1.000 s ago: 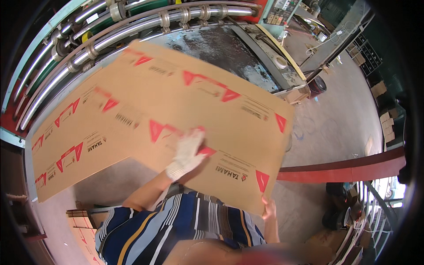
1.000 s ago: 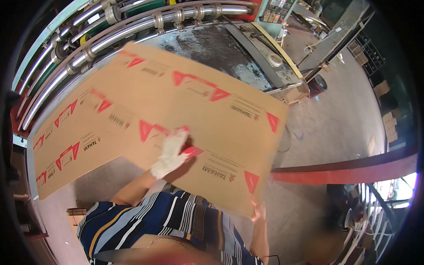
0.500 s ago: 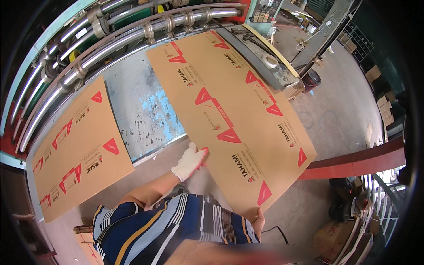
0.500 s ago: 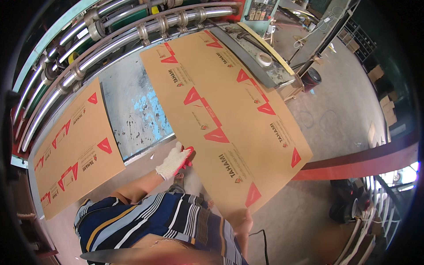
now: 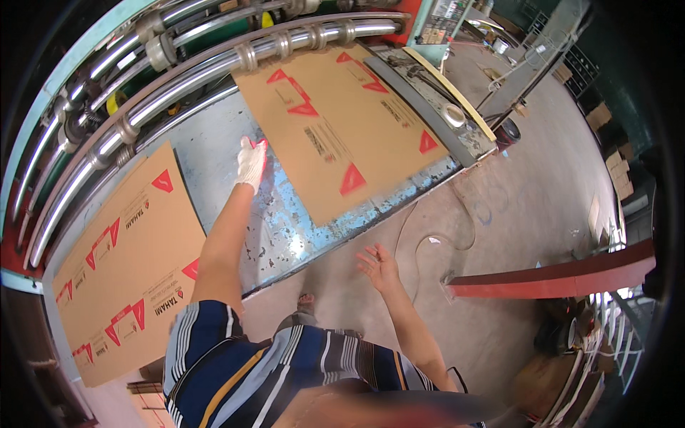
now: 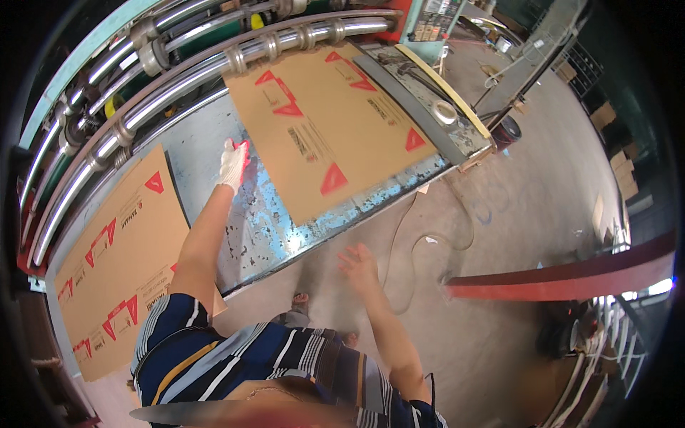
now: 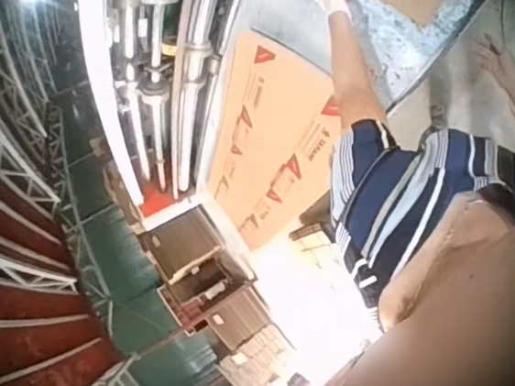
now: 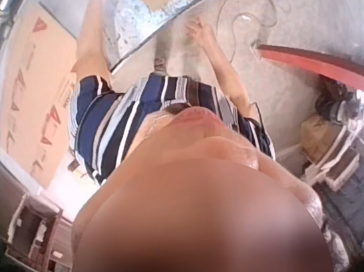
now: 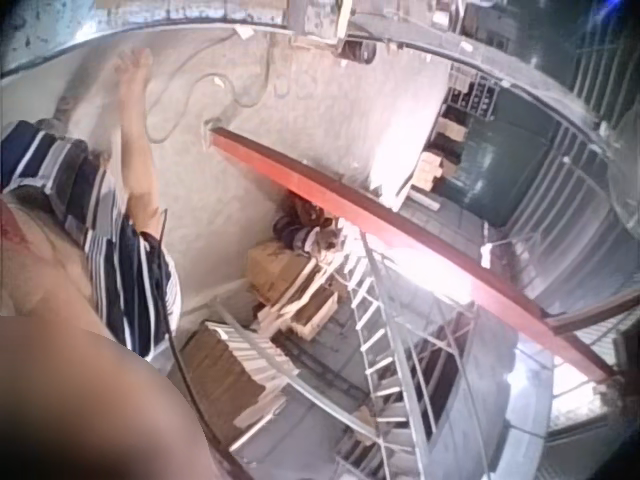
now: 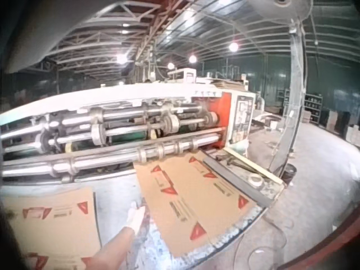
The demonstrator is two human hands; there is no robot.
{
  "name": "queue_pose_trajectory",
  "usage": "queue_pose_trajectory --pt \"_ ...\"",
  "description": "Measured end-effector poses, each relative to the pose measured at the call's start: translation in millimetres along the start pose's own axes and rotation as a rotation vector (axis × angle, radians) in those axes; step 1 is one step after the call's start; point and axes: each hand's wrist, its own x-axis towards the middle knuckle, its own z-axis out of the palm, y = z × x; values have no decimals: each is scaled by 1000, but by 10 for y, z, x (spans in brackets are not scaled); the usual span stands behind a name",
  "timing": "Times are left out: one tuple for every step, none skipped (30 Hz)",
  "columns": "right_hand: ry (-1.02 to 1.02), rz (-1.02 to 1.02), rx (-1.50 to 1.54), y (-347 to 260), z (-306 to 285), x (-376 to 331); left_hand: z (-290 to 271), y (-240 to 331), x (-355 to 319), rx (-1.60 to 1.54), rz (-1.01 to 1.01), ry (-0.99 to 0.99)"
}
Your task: The person picks up flat cardboard sheets from a stack on the floor and feeds them one by one into a machine with rollers. The person repeats this process for several sheets, placing each one onto the machine's surface and guiding it through the rollers.
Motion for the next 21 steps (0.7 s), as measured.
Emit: queue_pose_trajectory --pt "3 5 20 -3 -45 5 -174 -69 -56 112 82 56" --pt "-32 20 11 20 -110 -9 -426 -184 -204 361 203 166" --pt "-18 47 -22 63 -190 -37 -756 -297 -402 600 392 291" --pt "-29 66 -63 122 -264 -74 -1047 -402 -608 847 523 350" --pt "15 114 -141 187 -335 -117 -1441 -524 -872 982 425 449" --pt "-88 146 -150 252 -381 -152 -1817 -645 -1164 1112 290 475" --pt "-124 184 -173 314 -400 -181 -2161 -726 -1375 1212 107 582" --pt "-98 244 -210 368 -400 -213 -2477 -813 -1637 1120 18 713" --pt "-257 258 -246 425 -352 -224 -2634 -870 -1794 1166 -153 663" --pt "-355 289 -292 464 -289 -230 -2719 -934 -1995 1237 -345 655" --pt "-421 286 -331 501 -184 -207 -2678 -969 -2114 1240 -206 556" --pt "-525 312 -359 530 -82 -192 -2527 -988 -2227 1243 -188 389" --pt "-604 337 -404 555 34 -161 -2298 -976 -2319 1258 -139 339" --pt "-655 340 -421 580 116 -157 -1980 -944 -2400 1225 -34 242" --pt "-652 343 -440 563 190 -135 -1619 -904 -2522 1199 144 182" --pt "-645 337 -445 498 210 -134 -1246 -840 -2649 1197 248 77" --pt "-717 349 -412 430 175 -156 -875 -749 -2770 1119 273 -96" --pt "-606 312 -540 270 56 -197 -513 -664 -2954 1037 415 -94" --pt "-555 298 -636 53 -115 -249 -216 -554 -3096 999 439 -140" --pt "-514 198 -627 -148 -354 -347 26 -443 -3212 978 419 -268" --pt "-427 96 -628 -360 -670 -485 230 -332 -3299 881 434 -445"
